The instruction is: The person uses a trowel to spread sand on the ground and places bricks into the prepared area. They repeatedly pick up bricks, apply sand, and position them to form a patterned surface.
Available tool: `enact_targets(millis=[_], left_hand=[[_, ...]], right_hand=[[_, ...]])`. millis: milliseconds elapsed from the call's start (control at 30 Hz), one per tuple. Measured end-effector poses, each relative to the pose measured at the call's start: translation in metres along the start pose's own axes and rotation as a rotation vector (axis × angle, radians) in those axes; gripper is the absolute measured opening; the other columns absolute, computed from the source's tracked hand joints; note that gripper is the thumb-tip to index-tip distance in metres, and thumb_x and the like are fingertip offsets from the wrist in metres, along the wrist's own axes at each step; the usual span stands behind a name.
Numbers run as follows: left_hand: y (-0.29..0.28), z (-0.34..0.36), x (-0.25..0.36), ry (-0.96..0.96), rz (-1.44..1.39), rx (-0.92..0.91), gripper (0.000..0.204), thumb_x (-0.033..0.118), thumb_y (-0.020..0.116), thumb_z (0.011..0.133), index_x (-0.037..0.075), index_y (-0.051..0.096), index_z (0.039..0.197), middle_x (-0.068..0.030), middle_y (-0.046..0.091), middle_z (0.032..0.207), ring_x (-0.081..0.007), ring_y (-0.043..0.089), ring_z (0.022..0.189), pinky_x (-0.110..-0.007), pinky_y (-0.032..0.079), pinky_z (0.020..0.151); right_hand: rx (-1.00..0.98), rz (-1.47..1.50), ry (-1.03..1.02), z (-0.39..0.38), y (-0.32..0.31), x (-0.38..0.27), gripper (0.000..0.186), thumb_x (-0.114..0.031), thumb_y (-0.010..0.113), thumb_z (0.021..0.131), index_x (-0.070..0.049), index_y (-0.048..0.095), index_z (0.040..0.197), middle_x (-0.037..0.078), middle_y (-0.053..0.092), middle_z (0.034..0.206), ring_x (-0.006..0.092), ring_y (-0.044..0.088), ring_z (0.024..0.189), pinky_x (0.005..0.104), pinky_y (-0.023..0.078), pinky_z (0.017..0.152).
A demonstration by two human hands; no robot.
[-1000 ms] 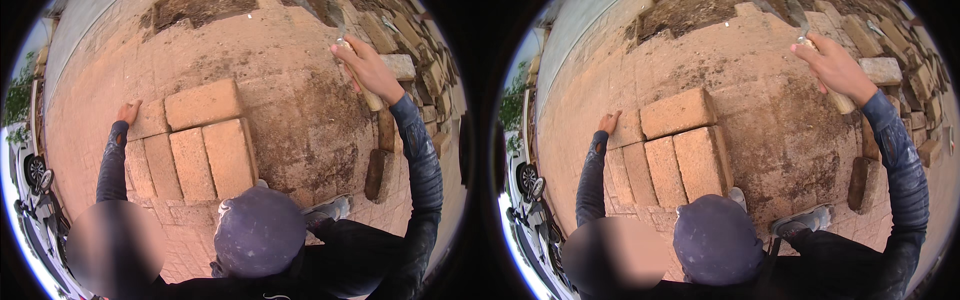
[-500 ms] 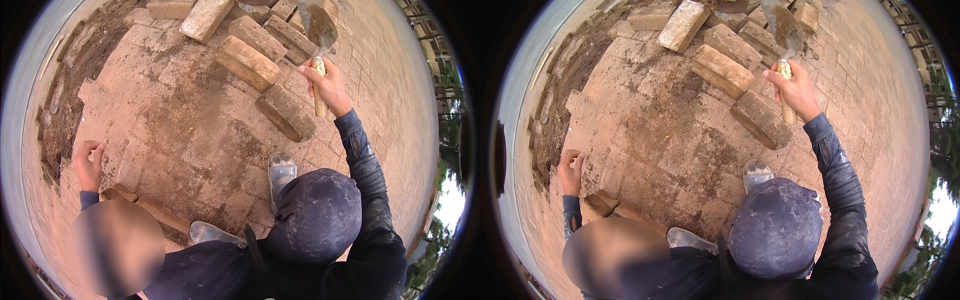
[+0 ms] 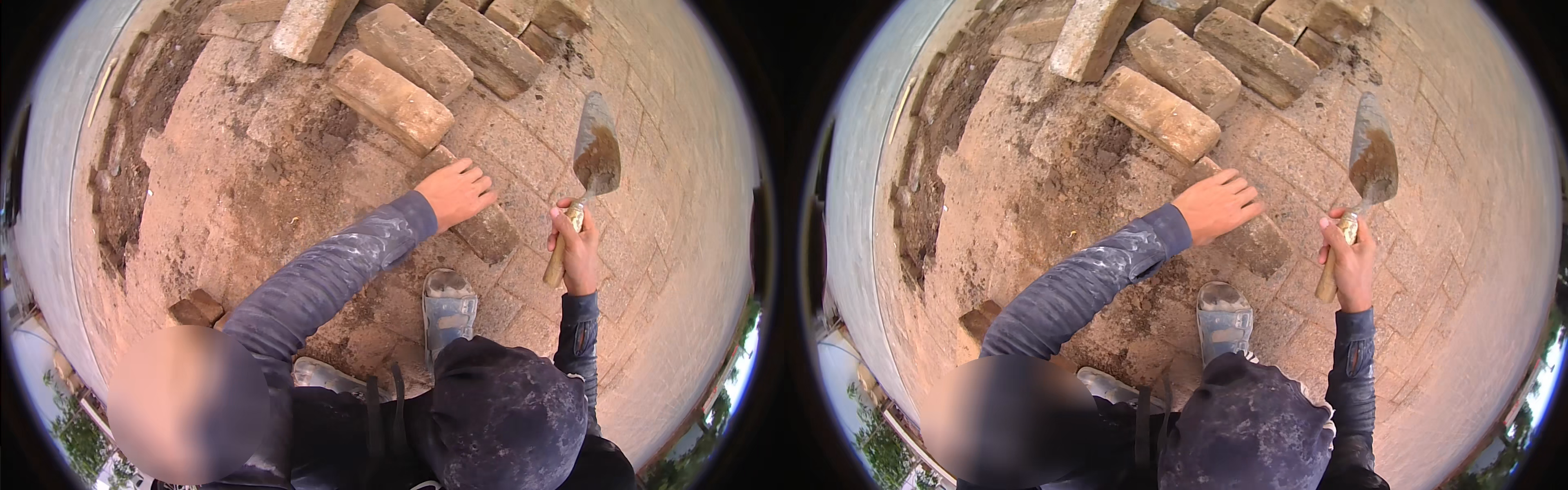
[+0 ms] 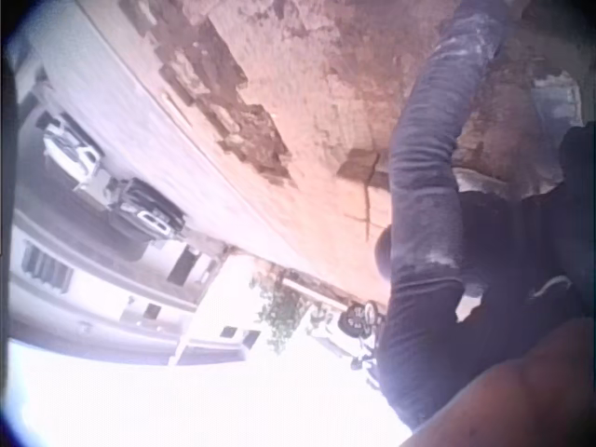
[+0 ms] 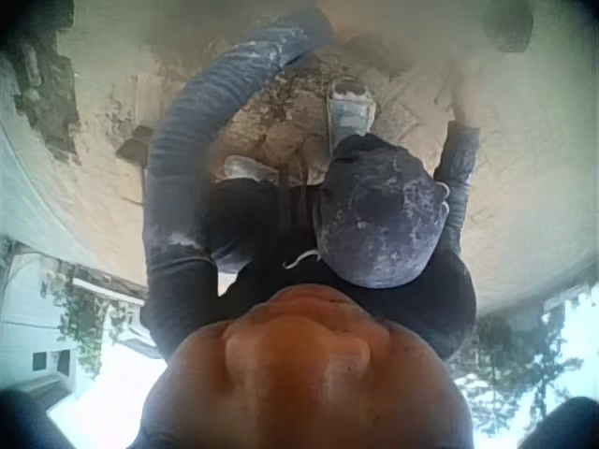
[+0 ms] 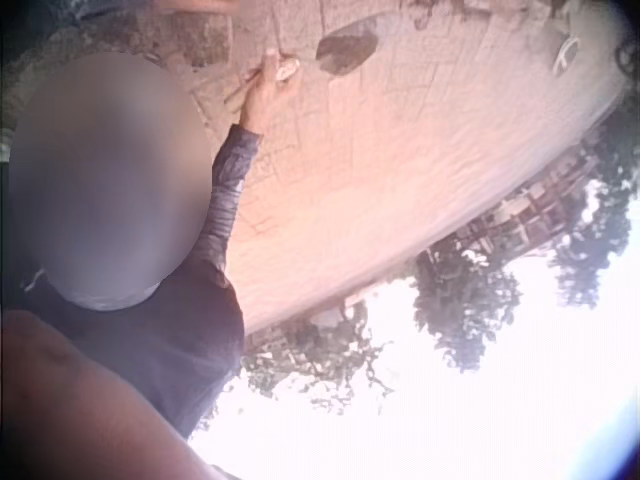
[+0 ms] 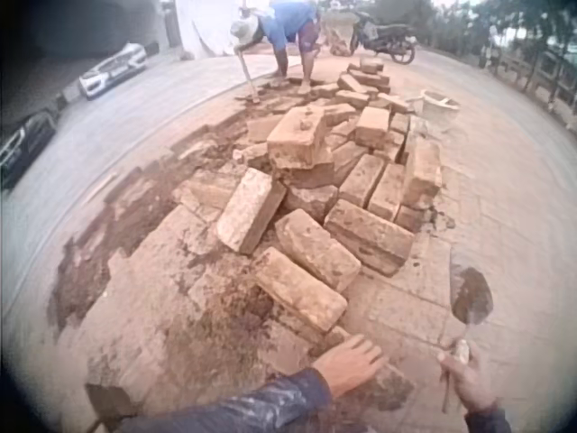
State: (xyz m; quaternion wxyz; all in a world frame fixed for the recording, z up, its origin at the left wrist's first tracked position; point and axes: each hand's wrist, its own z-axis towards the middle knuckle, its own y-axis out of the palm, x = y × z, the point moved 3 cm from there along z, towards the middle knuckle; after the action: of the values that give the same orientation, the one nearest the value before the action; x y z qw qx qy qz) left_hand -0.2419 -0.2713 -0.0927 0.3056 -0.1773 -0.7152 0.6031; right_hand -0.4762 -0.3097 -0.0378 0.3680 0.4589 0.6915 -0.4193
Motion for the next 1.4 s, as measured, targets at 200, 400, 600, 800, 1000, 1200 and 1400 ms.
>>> enact_targets(millis=[200,400,600,800,1000,1200,1400], left_hand=[[-0.017,-0.063,0.026,-0.125,-0.054,-0.015,0.075,0.023,0.083,0.07,0.008,0.051,0.136,-0.0077,0.056,0.115,-0.0248,0.054,0.112,-0.039,0.04,0.098],[-0.05,-0.195,0.012,-0.644,-0.244,-0.048,0.097,0.028,0.09,0.056,0.005,0.047,0.14,-0.0135,0.053,0.117,-0.032,0.051,0.113,-0.042,0.04,0.097],[-0.023,-0.277,-0.012,-1.187,-0.175,0.008,0.095,0.025,0.087,0.061,0.004,0.042,0.142,-0.0159,0.053,0.122,-0.0346,0.051,0.117,-0.045,0.039,0.104],[0.014,-0.328,0.004,-1.236,-0.117,0.156,0.118,0.031,0.093,0.058,0.009,0.028,0.154,-0.017,0.047,0.139,-0.0386,0.044,0.133,-0.049,0.035,0.113],[0.033,-0.384,0.01,-1.388,-0.438,0.271,0.112,0.025,0.094,0.059,0.009,0.031,0.149,-0.0196,0.046,0.144,-0.04,0.044,0.136,-0.048,0.037,0.113],[0.017,-0.359,0.026,-1.381,-0.467,0.422,0.089,0.019,0.088,0.06,0.005,0.044,0.136,-0.0211,0.056,0.127,-0.0396,0.058,0.118,-0.044,0.049,0.099],[-0.02,-0.331,0.036,-1.242,-0.329,0.575,0.087,0.018,0.086,0.058,0.003,0.046,0.134,-0.0191,0.054,0.122,-0.0394,0.057,0.115,-0.044,0.048,0.099]], right_hand=[[-0.042,-0.021,-0.037,-0.008,-0.005,-0.01,0.028,-0.019,0.072,0.094,-0.002,0.059,0.111,-0.001,0.055,0.074,0.008,0.053,0.054,0.0233,0.042,0.048],[-0.205,0.067,-0.085,-0.009,0.025,-0.032,0.03,-0.017,0.073,0.093,0.0,0.058,0.113,-0.001,0.055,0.075,0.007,0.052,0.055,0.0228,0.041,0.049],[-0.486,0.041,-0.064,-0.012,0.1,-0.051,0.03,-0.013,0.075,0.092,-0.001,0.058,0.113,-0.003,0.054,0.073,0.0057,0.051,0.054,0.0218,0.04,0.049],[-0.74,-0.1,0.014,-0.036,0.169,-0.039,0.029,-0.021,0.074,0.094,-0.001,0.06,0.11,-0.002,0.054,0.068,0.0035,0.05,0.053,0.0224,0.04,0.049],[-0.812,-0.342,-0.151,-0.055,0.2,-0.015,0.032,-0.026,0.062,0.097,0.001,0.056,0.112,0.01,0.059,0.063,0.0239,0.059,0.051,0.0374,0.045,0.053],[-0.886,-0.696,-0.629,-0.091,0.213,-0.008,0.03,-0.027,0.058,0.099,-0.001,0.053,0.111,0.019,0.064,0.078,0.0449,0.063,0.07,0.0497,0.049,0.06],[-0.666,-0.797,-0.484,-0.055,0.213,0.001,0.032,-0.031,0.054,0.101,0.0,0.047,0.098,0.026,0.063,0.066,0.0484,0.063,0.062,0.0562,0.05,0.059]])
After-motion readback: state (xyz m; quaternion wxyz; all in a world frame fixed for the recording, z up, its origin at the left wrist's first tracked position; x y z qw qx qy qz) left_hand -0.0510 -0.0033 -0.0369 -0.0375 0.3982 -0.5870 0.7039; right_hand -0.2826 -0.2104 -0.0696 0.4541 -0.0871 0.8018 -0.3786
